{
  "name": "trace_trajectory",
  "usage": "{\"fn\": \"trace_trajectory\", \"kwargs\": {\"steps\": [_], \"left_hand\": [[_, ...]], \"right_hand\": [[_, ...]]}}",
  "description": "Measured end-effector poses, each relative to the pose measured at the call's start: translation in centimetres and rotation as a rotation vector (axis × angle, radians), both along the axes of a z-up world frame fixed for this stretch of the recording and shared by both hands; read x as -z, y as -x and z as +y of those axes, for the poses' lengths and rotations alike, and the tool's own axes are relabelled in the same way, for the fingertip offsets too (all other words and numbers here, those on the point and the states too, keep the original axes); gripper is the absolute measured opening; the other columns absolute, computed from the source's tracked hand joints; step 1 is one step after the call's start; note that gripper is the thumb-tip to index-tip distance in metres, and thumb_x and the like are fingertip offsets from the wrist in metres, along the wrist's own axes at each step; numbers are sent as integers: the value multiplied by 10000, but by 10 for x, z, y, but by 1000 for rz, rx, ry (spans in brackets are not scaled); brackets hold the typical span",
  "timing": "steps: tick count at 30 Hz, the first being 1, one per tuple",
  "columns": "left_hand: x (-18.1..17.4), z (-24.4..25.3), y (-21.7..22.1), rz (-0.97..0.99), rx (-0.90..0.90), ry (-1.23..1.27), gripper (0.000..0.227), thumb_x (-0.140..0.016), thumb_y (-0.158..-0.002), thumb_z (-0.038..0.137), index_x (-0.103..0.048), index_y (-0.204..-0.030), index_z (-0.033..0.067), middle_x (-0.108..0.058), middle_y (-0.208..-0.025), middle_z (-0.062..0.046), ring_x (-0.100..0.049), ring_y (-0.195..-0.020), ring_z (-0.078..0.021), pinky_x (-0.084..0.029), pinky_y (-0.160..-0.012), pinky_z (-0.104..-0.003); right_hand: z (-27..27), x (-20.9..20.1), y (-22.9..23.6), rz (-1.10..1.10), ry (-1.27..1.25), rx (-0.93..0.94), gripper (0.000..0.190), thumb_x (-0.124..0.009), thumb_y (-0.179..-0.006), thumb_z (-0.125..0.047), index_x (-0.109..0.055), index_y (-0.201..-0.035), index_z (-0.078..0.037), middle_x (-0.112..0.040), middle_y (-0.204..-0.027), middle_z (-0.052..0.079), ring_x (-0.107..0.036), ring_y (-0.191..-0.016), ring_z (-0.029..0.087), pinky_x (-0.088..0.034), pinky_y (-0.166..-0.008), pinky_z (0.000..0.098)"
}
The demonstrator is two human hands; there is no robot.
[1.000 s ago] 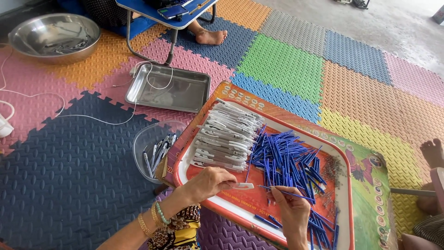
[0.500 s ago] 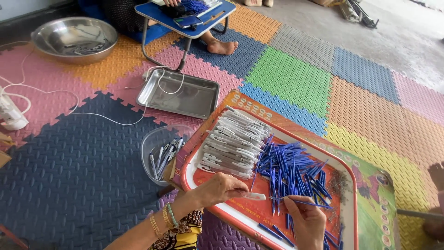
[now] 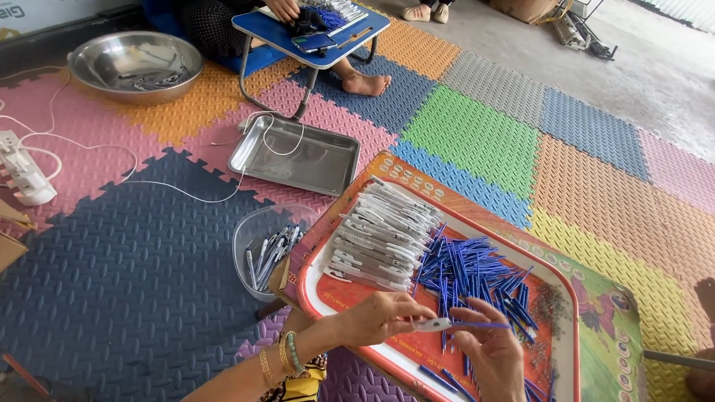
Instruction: The person assembles pens by inserting blue ink cartridges into white pen barrels. They pick up a barrel and a cartridge, insert the cartridge, and place the completed pen into a clear plastic container. This process is repeated continuously.
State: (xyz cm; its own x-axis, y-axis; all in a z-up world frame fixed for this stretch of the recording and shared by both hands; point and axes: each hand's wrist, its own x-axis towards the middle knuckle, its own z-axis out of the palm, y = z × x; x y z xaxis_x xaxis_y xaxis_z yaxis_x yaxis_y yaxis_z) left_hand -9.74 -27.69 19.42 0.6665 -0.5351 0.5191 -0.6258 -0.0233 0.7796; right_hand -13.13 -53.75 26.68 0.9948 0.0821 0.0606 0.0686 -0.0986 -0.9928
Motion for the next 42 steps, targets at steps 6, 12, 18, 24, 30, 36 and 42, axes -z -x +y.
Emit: {"fn": "trace_trajectory", "kwargs": {"steps": [6, 12, 18, 24, 30, 36, 42], "left_hand": [[-26, 5, 3, 306, 73, 223, 508, -735, -1044, 79, -605, -1534, 48, -697, -1445, -203, -773, -1166, -297, -698, -957, -411], [-21, 8, -1, 317, 71, 171, 419, -632, -1104, 70, -573, -1518, 103, -705, -1284, -188, -805, -1087, -286, -721, -996, -449], [-25, 6, 2, 357, 78, 173, 489, -544, -1144, 77, -493, -1631, 80, -733, -1280, -174, -780, -1075, -276, -691, -1013, -429], [-45, -2, 5, 403, 0, 107, 525, -643, -1114, 207, -587, -1603, 24, -684, -1068, -54, -574, -824, -155, -504, -702, -285], [-40, -29, 1, 429, -37, 26, 374, -845, -973, 290, -819, -1277, 73, -735, -900, 2, -541, -673, -109, -418, -610, -268], [-36, -31, -6, 412, -13, 37, 413, -855, -916, 403, -829, -1198, 103, -823, -1084, -46, -738, -916, -139, -551, -722, -269], [-32, -34, -9, 552, -37, 48, 133, -851, -990, 242, -830, -1066, 135, -782, -961, 32, -690, -867, -95, -534, -786, -260]], "right_hand": [[-36, 2, 12, -19, 457, 173, 403, -796, -932, -125, -806, -1334, -90, -929, -1162, 95, -850, -964, 155, -684, -895, 305], [-83, 87, 19, 309, 1264, -166, 412, -796, -941, -552, -757, -1299, -351, -841, -1254, -133, -847, -1019, 57, -683, -950, 225], [-67, 84, 26, 329, 1256, -114, 344, -661, -1041, -466, -692, -1355, -330, -808, -1296, -63, -798, -1147, 144, -666, -1021, 354], [-61, 46, 21, 227, 509, 64, 258, -685, -1042, -186, -734, -1256, -50, -874, -1016, 122, -858, -892, 209, -690, -833, 330], [-16, 25, 20, 164, 293, 28, 229, -731, -997, -48, -818, -1189, 43, -861, -802, 168, -777, -646, 223, -675, -580, 327], [-2, 14, 23, 183, 303, 71, 226, -784, -980, -75, -913, -1113, 54, -788, -684, 138, -623, -538, 181, -545, -489, 289], [-15, 29, 30, 80, 50, 41, 411, -746, -971, -40, -767, -1367, 67, -805, -848, 199, -722, -718, 255, -663, -666, 377]]}}
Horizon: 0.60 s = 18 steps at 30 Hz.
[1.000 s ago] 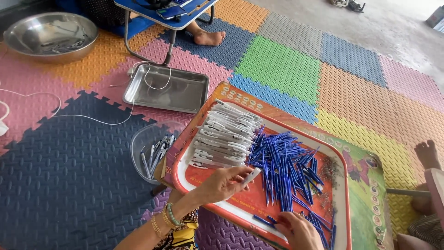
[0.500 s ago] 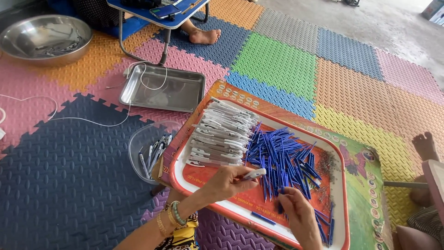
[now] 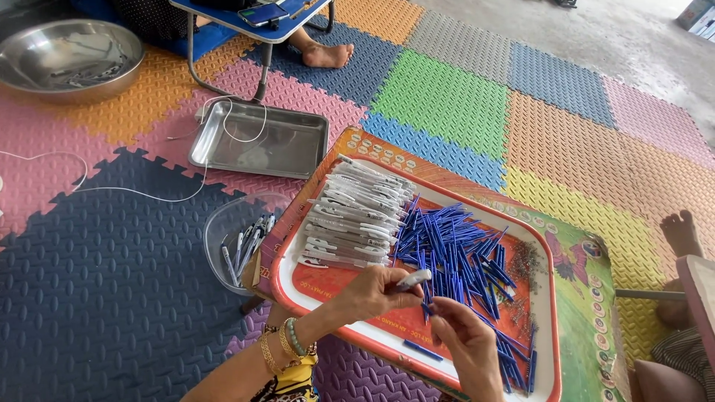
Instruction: The person assembles pens by inserting blue ink cartridges into white pen barrels. They pick up a barrel and a cartridge, insert the cartridge, and place the completed pen into a clear plastic container. This process is repeated continuously.
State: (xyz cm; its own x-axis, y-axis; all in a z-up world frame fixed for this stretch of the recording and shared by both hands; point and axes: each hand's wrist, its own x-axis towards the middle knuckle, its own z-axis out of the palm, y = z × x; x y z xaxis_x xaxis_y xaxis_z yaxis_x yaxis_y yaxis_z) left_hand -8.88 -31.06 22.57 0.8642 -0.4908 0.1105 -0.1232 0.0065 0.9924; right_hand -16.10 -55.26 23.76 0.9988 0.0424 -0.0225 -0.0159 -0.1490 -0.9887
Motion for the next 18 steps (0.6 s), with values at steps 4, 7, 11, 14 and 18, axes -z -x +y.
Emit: {"fn": "trace_trajectory", "kwargs": {"steps": [4, 7, 11, 14, 18], "left_hand": [[4, 3, -5, 60, -17, 68, 117, -846, -1012, 265, -813, -1003, 153, -630, -830, 79, -502, -735, -79, -393, -663, -258], [5, 6, -6, 30, 63, 45, 109, -721, -1104, 282, -761, -1110, 180, -591, -878, 74, -485, -756, -78, -401, -696, -246], [13, 12, -14, -146, 200, 49, 473, -434, -1169, 474, -528, -1493, 141, -683, -1155, -11, -633, -863, -127, -568, -780, -292], [7, 17, -11, -197, 211, 86, 465, -475, -1178, 397, -583, -1521, 102, -594, -1098, 8, -521, -829, -121, -458, -736, -281], [9, 18, -7, -296, 185, 42, 418, -667, -1133, 181, -673, -1536, 70, -695, -1073, 11, -456, -736, -103, -386, -634, -286]], "right_hand": [[-1, 19, 4, -28, -178, 128, 531, -815, -825, 154, -765, -1352, 110, -851, -1124, 286, -836, -1033, 340, -697, -976, 411], [1, 29, 3, -242, -376, 114, 344, -678, -980, 102, -737, -1316, 141, -799, -1206, 320, -820, -1004, 359, -705, -912, 394], [1, 16, -3, -347, -359, 275, 265, -650, -1063, 6, -712, -1283, 141, -779, -1134, 303, -815, -917, 374, -714, -850, 383], [-1, 12, -8, -388, -334, 332, 233, -659, -1086, -40, -710, -1239, 128, -775, -1067, 288, -820, -876, 379, -723, -801, 394], [-1, 7, -10, -390, -321, 355, 236, -671, -1073, -39, -696, -1234, 132, -769, -1082, 314, -823, -862, 411, -735, -807, 429]]}}
